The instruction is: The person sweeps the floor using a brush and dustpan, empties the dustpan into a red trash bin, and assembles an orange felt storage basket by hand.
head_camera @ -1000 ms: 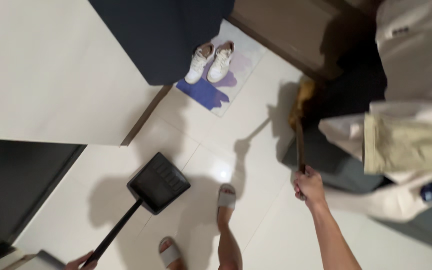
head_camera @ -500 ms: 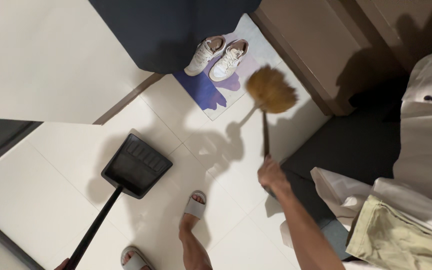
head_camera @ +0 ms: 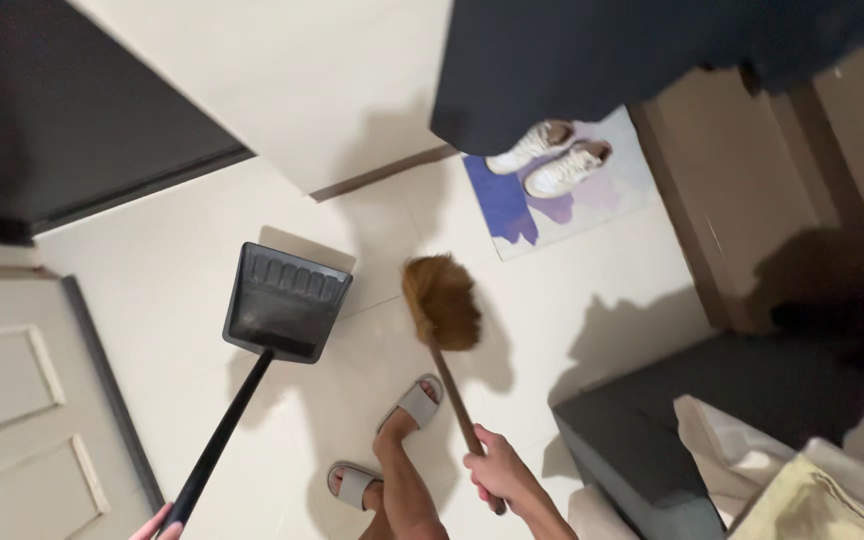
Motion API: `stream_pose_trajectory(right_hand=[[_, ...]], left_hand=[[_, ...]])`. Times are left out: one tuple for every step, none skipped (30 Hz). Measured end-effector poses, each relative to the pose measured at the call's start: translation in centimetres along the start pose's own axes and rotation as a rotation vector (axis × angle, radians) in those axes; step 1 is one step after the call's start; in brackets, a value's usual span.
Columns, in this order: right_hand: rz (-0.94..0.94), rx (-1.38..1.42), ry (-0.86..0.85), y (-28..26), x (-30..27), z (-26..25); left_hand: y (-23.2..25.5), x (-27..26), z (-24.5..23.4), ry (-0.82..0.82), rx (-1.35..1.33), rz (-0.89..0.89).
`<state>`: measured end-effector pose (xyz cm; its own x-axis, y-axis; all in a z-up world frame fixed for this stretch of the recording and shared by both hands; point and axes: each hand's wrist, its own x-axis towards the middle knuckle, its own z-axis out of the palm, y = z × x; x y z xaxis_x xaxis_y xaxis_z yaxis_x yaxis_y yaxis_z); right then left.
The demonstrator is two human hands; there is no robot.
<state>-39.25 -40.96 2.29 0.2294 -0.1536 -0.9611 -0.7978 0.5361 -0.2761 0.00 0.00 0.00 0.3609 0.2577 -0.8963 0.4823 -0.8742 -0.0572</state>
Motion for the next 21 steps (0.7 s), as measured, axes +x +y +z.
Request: stream_pose_trajectory(right_hand=[[-0.023, 0.063, -0.039, -1.3, 0.9, 1.3], [-0.03, 0.116, -0.091, -2.1, 1.3, 2.7], [0.001, 0.142, -0.113, -3.0, 1.8, 3.8], [0.012, 0.171, -0.14, -4.8, 3.2, 5.2], [-0.009, 0.117, -0.172, -6.7, 4.6, 6.7], [-0.015, 0.066, -0.191, -7.7, 5.3, 8.0], [-0.019, 0.084, -0.209, -9.0, 6.3, 9.1], [-0.028, 0.103, -0.226, -10.6, 7.3, 10.1], [-0.032, 0.076, -0.235, -11.7, 7.8, 10.6], [-0.033, 0.145, -0.248, -12.9, 8.1, 11.1], [-0.034, 0.215, -0.262, -14.0, 8.1, 11.5], [-0.035, 0.245, -0.259, -14.4, 7.4, 11.4], [-0.035, 0.275, -0.255, -14.7, 6.6, 11.1], [-0.053, 0.278, -0.267, -14.3, 5.3, 10.4], [-0.071, 0.281, -0.28, -13.7, 3.8, 9.8], [-0.071, 0.313, -0.26, -13.2, 2.2, 9.2], [-0.071, 0.345, -0.24, -12.5, 0.4, 8.4], [-0.065, 0.343, -0.19, -12.0, -1.3, 7.4], [-0.088, 0.331, -0.141, -11.7, -2.9, 6.2], [-0.096, 0.291, -0.053, -11.3, -4.4, 4.9], [-0.105, 0.25, 0.035, -11.1, -5.3, 3.9]], left_hand=[[-1.2, 0.3, 0.1, -0.006, -0.027, 0.003], [-3.7, 0.0, 0.1, -0.002, -0.059, -0.007], [-6.0, -0.2, 0.0, -0.003, -0.094, -0.021], [-7.3, 0.0, -0.5, 0.005, -0.133, -0.021], [-8.6, 0.1, -0.9, 0.019, -0.172, -0.022], [-10.3, 0.1, -0.7, 0.017, -0.203, -0.031], [-12.1, 0.0, -0.4, 0.011, -0.229, -0.043], [-13.5, 0.0, 0.2, 0.01, -0.265, -0.048], [-14.9, -0.2, 0.6, 0.011, -0.299, -0.054], [-16.6, -0.5, 0.6, 0.014, -0.332, -0.064], [-17.6, -0.3, 0.7, 0.018, -0.368, -0.072], [-18.9, -0.5, 0.9, 0.021, -0.4, -0.087], [-20.2, -0.8, 0.9, 0.026, -0.432, -0.099], [-21.2, -0.8, 1.6, 0.022, -0.458, -0.11], [-22.3, -0.9, 2.1, 0.018, -0.488, -0.121], [-23.2, -0.8, 2.3, 0.016, -0.517, -0.131], [-23.9, -0.9, 2.7, 0.015, -0.551, -0.135], [-24.6, -0.9, 2.9, 0.019, -0.58, -0.141], [-25.1, -0.9, 3.2, 0.023, -0.607, -0.149], [-25.6, -1.0, 3.7, 0.021, -0.631, -0.157], [-25.9, -0.8, 4.1, 0.026, -0.654, -0.164]])
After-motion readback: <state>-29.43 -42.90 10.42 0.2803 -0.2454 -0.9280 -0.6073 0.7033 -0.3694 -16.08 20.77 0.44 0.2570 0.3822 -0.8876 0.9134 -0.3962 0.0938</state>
